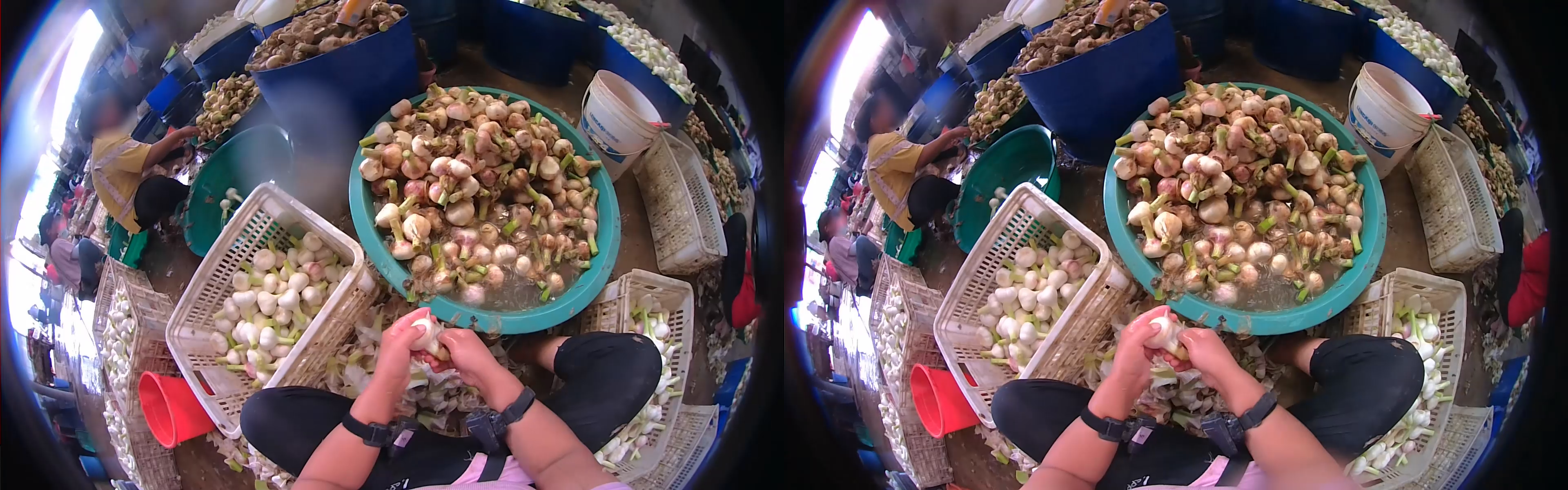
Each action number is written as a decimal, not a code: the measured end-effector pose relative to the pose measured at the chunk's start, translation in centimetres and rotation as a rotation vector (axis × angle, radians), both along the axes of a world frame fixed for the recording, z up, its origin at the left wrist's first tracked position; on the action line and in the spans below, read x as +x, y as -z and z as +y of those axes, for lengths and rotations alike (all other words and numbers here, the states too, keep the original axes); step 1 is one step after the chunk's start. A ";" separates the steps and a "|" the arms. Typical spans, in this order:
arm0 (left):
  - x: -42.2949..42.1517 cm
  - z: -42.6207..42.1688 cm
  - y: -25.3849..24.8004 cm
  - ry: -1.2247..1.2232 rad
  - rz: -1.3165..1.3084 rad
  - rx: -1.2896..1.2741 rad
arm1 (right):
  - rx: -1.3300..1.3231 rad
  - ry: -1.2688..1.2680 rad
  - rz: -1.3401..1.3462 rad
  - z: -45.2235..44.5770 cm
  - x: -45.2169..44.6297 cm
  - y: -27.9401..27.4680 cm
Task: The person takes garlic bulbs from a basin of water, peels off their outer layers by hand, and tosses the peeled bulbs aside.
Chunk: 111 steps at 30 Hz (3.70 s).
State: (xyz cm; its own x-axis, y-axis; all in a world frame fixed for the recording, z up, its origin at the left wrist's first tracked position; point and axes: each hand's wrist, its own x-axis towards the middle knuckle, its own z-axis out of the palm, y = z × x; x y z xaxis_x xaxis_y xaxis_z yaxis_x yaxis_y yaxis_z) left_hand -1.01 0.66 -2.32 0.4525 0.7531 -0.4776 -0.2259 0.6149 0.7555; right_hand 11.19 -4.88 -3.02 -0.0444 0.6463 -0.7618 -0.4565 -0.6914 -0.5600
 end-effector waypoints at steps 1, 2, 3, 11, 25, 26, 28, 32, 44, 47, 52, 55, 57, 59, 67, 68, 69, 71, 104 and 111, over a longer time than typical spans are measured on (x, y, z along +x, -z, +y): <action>-0.3 0.5 0.2 0.004 -0.003 -0.001 | 0.167 0.004 -0.137 -0.4 -0.1 -0.2; -0.9 1.3 0.5 0.057 -0.040 -0.013 | 0.332 0.006 -0.274 -0.8 -0.3 -0.2; -1.2 1.6 0.7 0.108 -0.077 -0.027 | 0.533 0.073 -0.399 -0.9 -0.8 0.4; -0.8 -0.8 -2.0 0.503 0.622 1.199 | 0.219 0.113 -0.233 -0.7 2.3 2.6; -2.2 1.2 1.0 -0.344 -0.196 -0.319 | 0.749 0.113 -0.406 -4.4 2.3 -3.5; -2.9 1.4 1.8 -0.355 -0.197 -0.319 | 0.775 0.176 -0.394 -4.9 2.8 -4.2; -4.4 1.9 2.8 -0.252 -0.426 -0.464 | 0.793 0.526 -0.166 -4.2 4.2 -6.8; -4.5 2.9 0.8 -0.474 -0.334 -0.377 | 0.619 -0.199 -0.579 -3.2 5.0 -4.3; -0.1 0.5 0.5 0.068 0.580 0.792 | -0.273 -0.660 -1.538 3.1 18.5 9.5; 0.3 1.0 2.4 0.118 0.422 0.525 | -0.073 -0.411 -1.469 2.3 16.1 8.8; 1.6 0.7 0.1 0.044 0.120 -0.032 | 0.535 -0.091 -1.034 -0.3 6.9 1.6; 1.4 0.8 -0.2 0.064 0.076 -0.092 | 0.656 -0.307 -1.162 -1.1 0.6 -1.1; 1.6 0.3 0.1 0.026 0.174 0.030 | 0.716 -0.449 -1.438 -1.0 -1.3 -2.7; 1.5 0.3 -0.4 -0.062 0.254 0.101 | 0.721 -0.486 -1.482 -0.7 -2.2 -2.8; -1.3 1.4 0.3 0.052 -0.085 -0.183 | 0.186 0.019 0.048 0.5 -0.4 1.6; -1.4 1.8 0.3 0.056 -0.089 -0.186 | 0.183 0.022 0.043 0.4 -0.4 1.2; -1.5 2.4 0.2 0.147 0.002 -0.016 | 0.245 0.050 -0.045 0.3 -0.4 0.3; -1.6 2.5 -0.1 0.329 0.312 0.302 | 0.303 0.080 -0.133 -0.2 -0.3 -0.4; -7.5 5.4 -3.9 -0.674 -0.512 0.019 | 0.374 -0.686 -2.020 0.7 16.0 7.8; 1.0 1.3 -1.0 0.006 0.391 0.191 | 0.358 0.067 -1.144 2.9 9.7 5.3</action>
